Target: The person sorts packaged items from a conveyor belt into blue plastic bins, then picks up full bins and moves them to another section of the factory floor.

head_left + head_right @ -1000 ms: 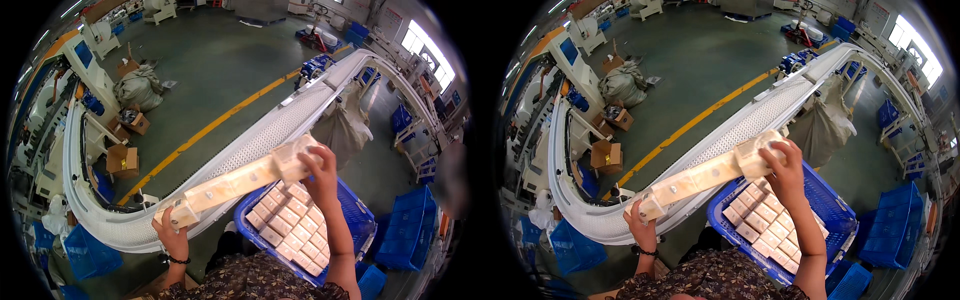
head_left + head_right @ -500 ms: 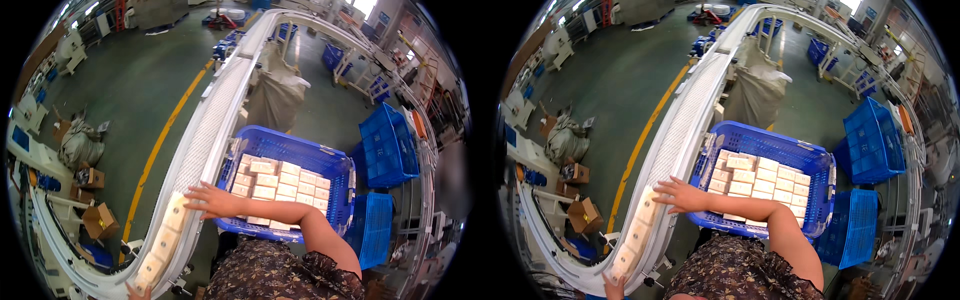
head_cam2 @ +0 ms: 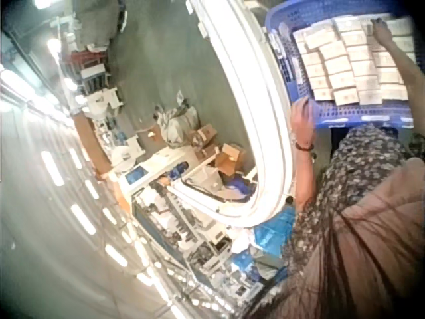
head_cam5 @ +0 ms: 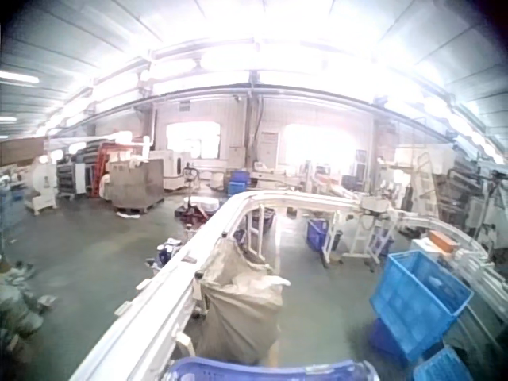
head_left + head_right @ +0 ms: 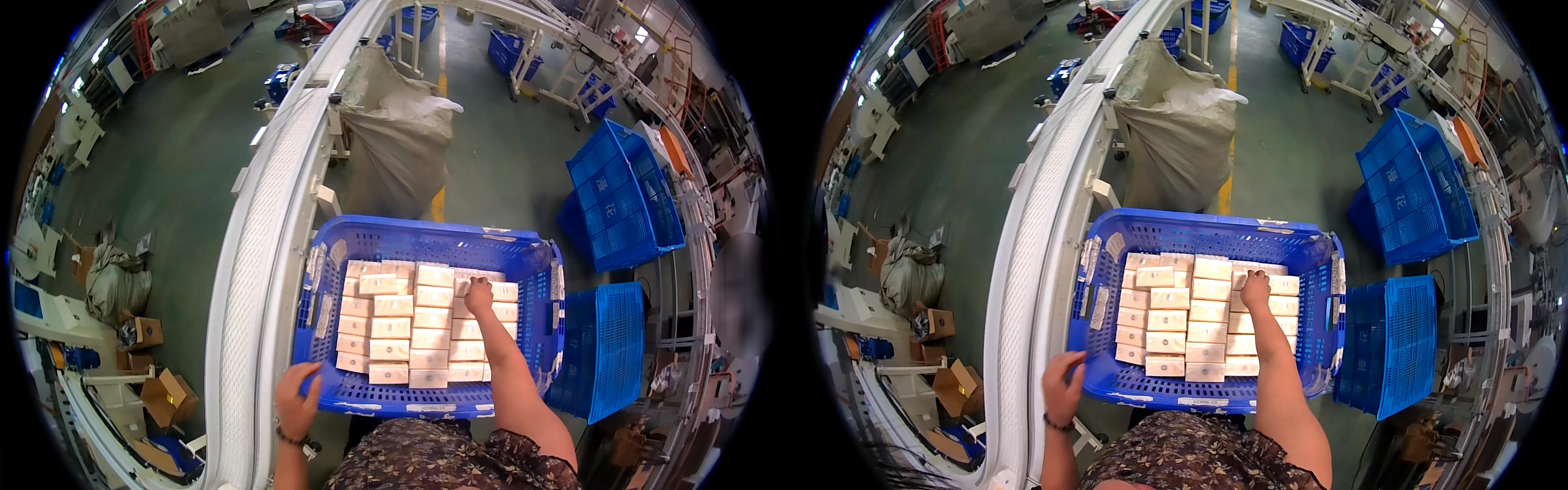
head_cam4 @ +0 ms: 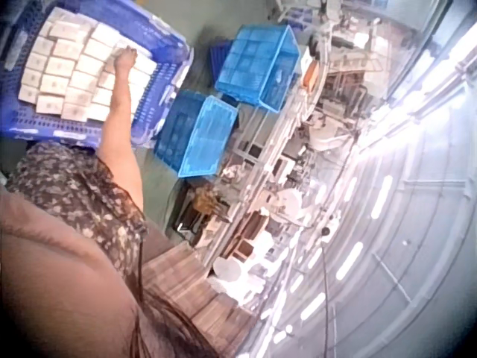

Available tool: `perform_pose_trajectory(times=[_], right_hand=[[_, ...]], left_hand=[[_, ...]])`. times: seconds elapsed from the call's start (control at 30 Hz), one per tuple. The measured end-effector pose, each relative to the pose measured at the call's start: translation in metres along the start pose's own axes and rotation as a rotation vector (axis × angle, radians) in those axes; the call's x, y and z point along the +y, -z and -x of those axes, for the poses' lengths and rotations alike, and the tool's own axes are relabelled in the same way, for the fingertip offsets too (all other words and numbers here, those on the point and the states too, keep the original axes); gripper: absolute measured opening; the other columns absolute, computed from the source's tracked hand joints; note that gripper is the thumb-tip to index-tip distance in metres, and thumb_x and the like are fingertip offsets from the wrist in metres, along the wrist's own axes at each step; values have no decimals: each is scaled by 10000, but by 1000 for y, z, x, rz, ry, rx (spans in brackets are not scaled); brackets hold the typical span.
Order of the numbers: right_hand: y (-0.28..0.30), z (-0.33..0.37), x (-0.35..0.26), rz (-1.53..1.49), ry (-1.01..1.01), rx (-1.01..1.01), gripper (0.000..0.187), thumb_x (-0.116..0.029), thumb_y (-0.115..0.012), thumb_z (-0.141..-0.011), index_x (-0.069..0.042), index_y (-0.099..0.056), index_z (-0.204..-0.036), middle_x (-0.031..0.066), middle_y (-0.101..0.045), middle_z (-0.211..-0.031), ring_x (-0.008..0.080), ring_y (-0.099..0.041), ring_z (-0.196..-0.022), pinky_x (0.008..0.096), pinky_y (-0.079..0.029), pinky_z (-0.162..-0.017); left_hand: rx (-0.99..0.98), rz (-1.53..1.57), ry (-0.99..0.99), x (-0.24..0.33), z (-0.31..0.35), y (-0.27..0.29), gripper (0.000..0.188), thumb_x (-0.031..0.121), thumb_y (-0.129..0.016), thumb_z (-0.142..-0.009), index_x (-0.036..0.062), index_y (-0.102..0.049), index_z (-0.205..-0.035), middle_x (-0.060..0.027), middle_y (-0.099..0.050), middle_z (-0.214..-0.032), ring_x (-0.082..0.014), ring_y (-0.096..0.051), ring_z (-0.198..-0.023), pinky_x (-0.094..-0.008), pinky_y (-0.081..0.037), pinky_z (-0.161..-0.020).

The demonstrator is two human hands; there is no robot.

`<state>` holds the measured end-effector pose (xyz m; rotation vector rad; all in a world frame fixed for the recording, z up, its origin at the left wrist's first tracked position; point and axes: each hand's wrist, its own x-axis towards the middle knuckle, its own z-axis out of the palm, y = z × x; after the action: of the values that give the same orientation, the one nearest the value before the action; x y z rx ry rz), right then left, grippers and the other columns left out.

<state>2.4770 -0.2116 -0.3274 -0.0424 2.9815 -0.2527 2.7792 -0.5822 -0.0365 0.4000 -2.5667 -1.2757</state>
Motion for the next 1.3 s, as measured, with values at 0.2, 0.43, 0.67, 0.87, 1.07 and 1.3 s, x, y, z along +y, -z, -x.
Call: perform_pose_trajectory(times=[0.2,0.43,0.67,0.87,1.07,1.3], right_hand=[[11,-3,73,-76,167,-10,483,-78,-674,-791,-66,-605,-1269,193,-582,-1252,393,-560,-1145,472,-518,-938],[1,-41,-8,-249,541,-59,624,-182,-759,-773,-115,-553,-1358,206,-565,-1319,381,-551,-1199,461,-488,-991],[6,-68,-63,-77,331,-334,701,-189,-812,-695,-188,-537,-1340,143,-574,-1191,360,-589,-1111,458,-521,-902],[130,1,-117,-405,848,-43,743,-205,-826,-695,-155,-527,-1373,106,-588,-1177,312,-593,-1019,424,-512,-881],[50,-23,-175,-617,742,-2,739,-274,-779,-797,-156,-467,-1456,137,-540,-1357,316,-533,-1237,460,-441,-1059],[-53,-26,-216,-66,614,-500,834,-244,-772,-773,-156,-397,-1513,173,-560,-1318,380,-537,-1219,554,-440,-1027]], left_hand=[[-383,-194,-72,-123,-132,-184,435,58,-667,-850,13,-605,-1278,-205,-603,-1309,-366,-560,-1222,-443,-462,-1039],[-423,-570,189,-141,-203,-282,641,84,-716,-837,67,-492,-1437,-208,-381,-1538,-391,-369,-1404,-467,-385,-1150],[-383,-357,-119,-106,-190,-270,585,60,-718,-810,70,-551,-1371,-200,-466,-1437,-381,-408,-1361,-470,-385,-1125],[-176,-533,-488,-24,-196,-214,553,154,-754,-792,52,-568,-1303,-185,-573,-1272,-369,-515,-1217,-540,-347,-1118],[314,-545,-328,3,-146,-43,526,189,-821,-737,22,-586,-1178,-158,-606,-1086,-378,-562,-1045,-496,-415,-970],[558,-948,463,-38,55,109,624,13,-749,-710,-29,-518,-1288,-216,-536,-1255,-400,-495,-1182,-462,-387,-1035]])
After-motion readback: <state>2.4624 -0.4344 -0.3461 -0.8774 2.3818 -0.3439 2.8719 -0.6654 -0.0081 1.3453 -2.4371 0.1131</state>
